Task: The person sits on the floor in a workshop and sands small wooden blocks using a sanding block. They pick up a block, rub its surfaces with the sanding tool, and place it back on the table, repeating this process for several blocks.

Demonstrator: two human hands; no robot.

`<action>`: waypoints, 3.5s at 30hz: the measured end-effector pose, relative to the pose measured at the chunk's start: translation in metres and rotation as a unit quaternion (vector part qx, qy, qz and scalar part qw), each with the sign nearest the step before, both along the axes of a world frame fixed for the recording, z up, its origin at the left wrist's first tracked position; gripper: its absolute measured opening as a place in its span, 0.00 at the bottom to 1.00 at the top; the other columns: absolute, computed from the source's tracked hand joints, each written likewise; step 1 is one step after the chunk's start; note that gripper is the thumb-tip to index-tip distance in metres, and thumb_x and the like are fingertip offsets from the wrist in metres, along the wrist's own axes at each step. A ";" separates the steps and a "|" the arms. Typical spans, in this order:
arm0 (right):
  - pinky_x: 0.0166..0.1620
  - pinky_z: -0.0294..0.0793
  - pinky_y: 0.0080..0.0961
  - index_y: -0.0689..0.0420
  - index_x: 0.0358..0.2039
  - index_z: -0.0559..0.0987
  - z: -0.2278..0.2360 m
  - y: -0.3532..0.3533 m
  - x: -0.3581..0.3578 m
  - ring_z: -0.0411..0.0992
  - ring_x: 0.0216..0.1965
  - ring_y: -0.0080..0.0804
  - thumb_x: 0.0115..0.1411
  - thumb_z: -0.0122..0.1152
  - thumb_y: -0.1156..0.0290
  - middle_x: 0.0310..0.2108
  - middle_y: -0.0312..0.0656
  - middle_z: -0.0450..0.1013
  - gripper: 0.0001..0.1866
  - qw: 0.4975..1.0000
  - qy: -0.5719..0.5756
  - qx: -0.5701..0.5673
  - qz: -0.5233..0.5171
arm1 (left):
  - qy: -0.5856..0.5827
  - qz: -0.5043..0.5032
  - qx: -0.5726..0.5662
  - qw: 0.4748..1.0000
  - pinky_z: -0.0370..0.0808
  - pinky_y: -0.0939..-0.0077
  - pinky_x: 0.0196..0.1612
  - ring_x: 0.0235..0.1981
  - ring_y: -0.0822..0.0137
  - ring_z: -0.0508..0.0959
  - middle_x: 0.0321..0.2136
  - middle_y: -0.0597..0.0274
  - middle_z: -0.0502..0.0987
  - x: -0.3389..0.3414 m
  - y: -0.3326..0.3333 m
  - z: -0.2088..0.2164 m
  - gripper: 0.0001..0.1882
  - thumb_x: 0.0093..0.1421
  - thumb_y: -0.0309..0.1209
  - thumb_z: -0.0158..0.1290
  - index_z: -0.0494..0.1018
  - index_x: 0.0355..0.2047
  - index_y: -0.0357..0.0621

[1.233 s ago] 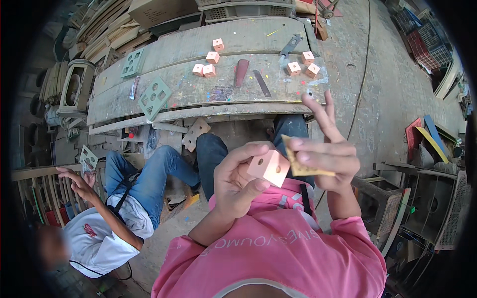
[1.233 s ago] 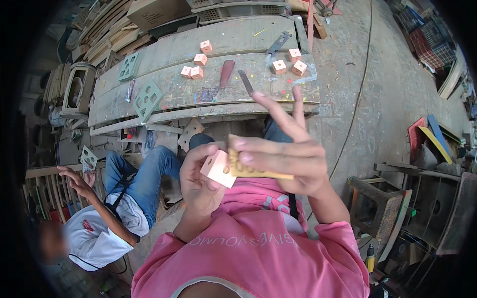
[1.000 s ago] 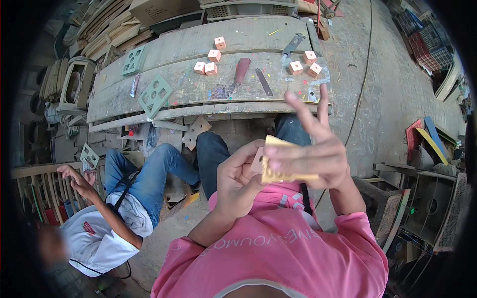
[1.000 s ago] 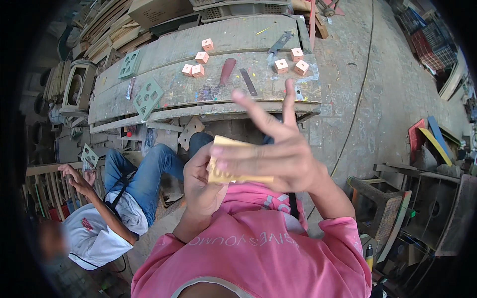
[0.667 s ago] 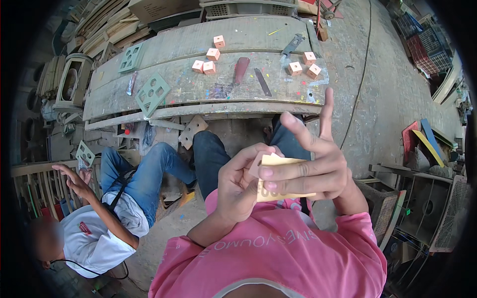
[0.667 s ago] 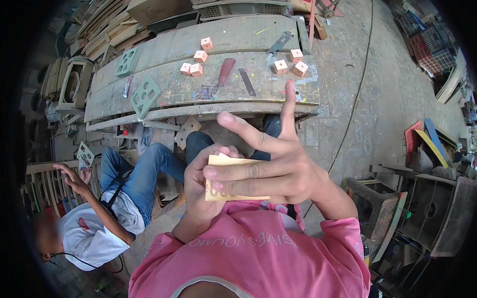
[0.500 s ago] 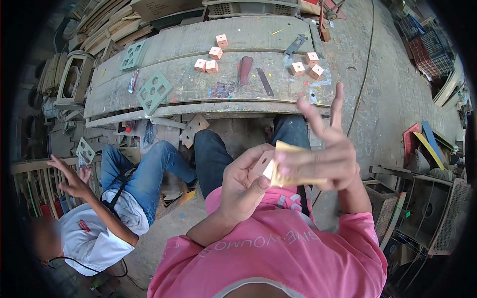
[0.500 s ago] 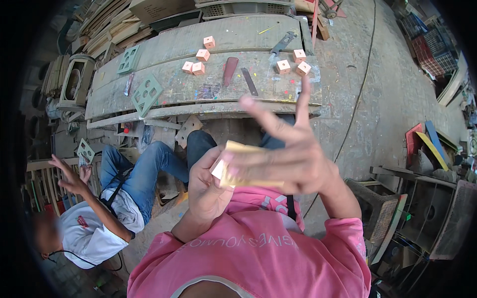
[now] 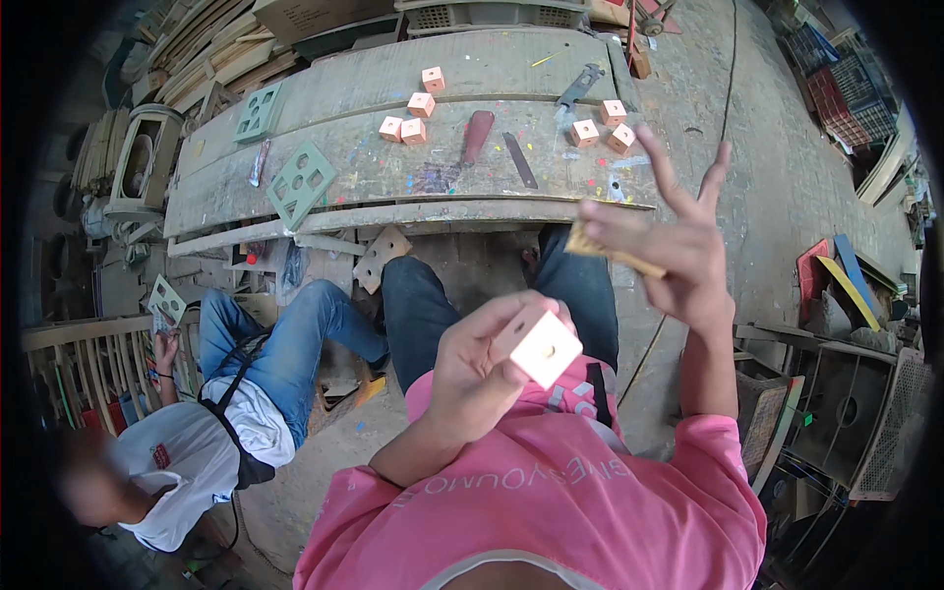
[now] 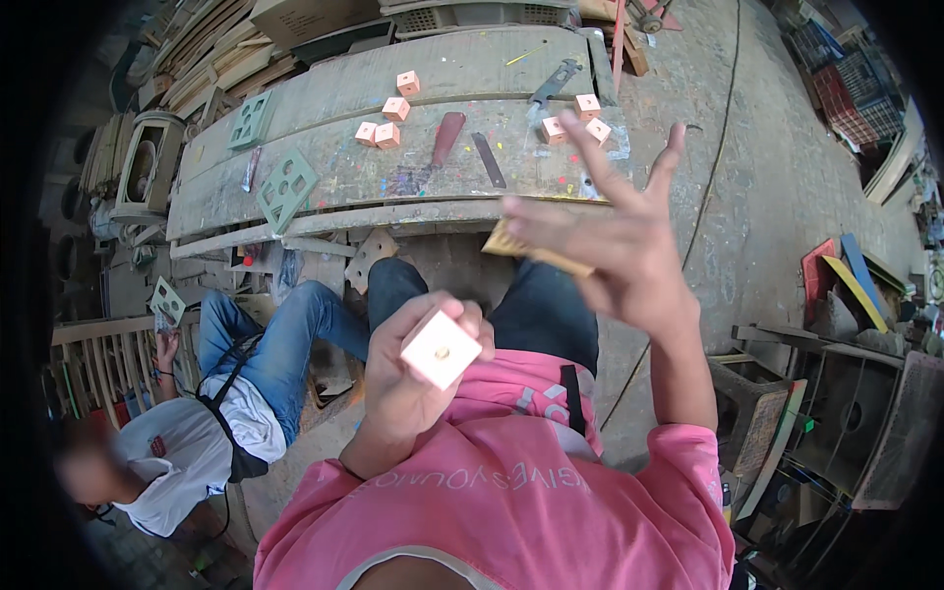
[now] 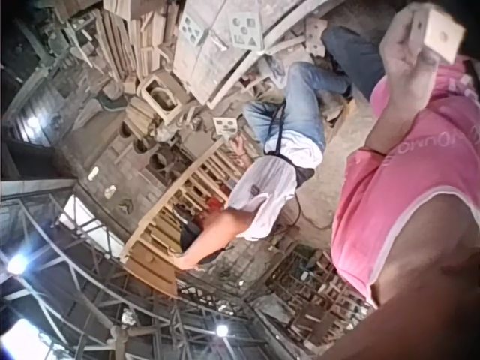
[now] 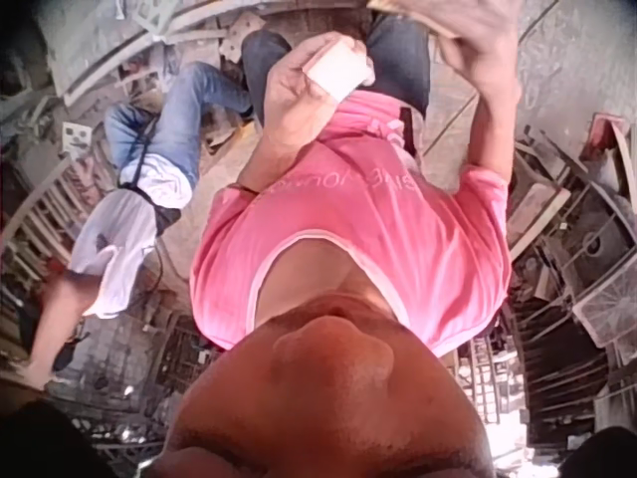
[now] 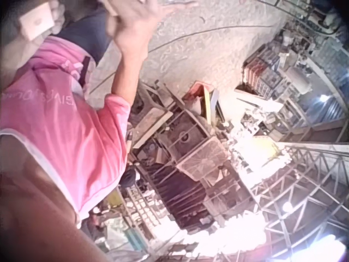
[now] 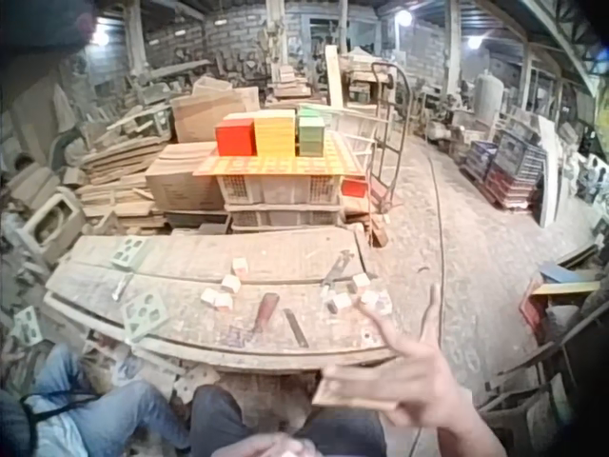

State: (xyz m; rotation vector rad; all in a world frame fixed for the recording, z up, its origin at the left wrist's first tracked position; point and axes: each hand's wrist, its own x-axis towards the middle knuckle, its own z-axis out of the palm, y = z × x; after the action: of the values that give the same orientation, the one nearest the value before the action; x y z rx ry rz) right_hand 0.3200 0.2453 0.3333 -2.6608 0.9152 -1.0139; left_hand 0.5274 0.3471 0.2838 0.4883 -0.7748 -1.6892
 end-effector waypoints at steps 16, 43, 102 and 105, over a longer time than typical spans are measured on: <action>0.61 0.13 0.67 0.41 0.37 0.85 0.016 0.014 0.032 0.68 0.57 0.52 0.52 0.59 0.56 0.38 0.38 0.81 0.13 0.985 -0.060 0.023 0.158 | -0.116 0.025 -0.015 0.993 0.69 0.73 0.54 0.51 0.68 0.72 0.51 0.53 0.70 0.007 -0.008 0.016 0.28 0.63 0.35 0.53 0.61 0.57 0.27; 0.62 0.08 0.64 0.41 0.30 0.85 -0.004 0.011 0.013 0.67 0.59 0.42 0.55 0.57 0.68 0.36 0.20 0.80 0.09 0.965 -0.125 0.104 0.207 | 0.054 -0.058 0.081 0.994 0.65 0.69 0.58 0.54 0.67 0.70 0.51 0.54 0.71 0.005 -0.007 0.007 0.26 0.66 0.37 0.48 0.61 0.57 0.28; 0.63 0.18 0.67 0.46 0.34 0.84 -0.002 0.017 0.019 0.63 0.59 0.62 0.52 0.57 0.64 0.37 0.32 0.81 0.11 0.991 -0.134 0.003 -0.013 | 0.026 0.014 0.002 1.000 0.69 0.72 0.54 0.49 0.66 0.74 0.48 0.52 0.72 -0.001 -0.019 0.011 0.31 0.57 0.33 0.61 0.62 0.54 0.28; 0.62 0.15 0.66 0.41 0.34 0.85 -0.002 0.037 0.027 0.59 0.62 0.62 0.54 0.56 0.62 0.41 0.31 0.80 0.11 0.995 -0.090 -0.016 0.044 | 0.017 0.018 0.041 0.999 0.69 0.72 0.55 0.50 0.67 0.73 0.48 0.54 0.71 -0.003 -0.016 0.007 0.30 0.57 0.34 0.61 0.62 0.54 0.29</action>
State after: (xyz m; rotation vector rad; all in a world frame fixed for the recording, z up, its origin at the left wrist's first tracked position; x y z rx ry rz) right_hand 0.3470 0.2818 0.3311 -2.5569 0.7449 -1.2334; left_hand 0.5246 0.3315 0.2911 0.5257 -0.6703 -1.6957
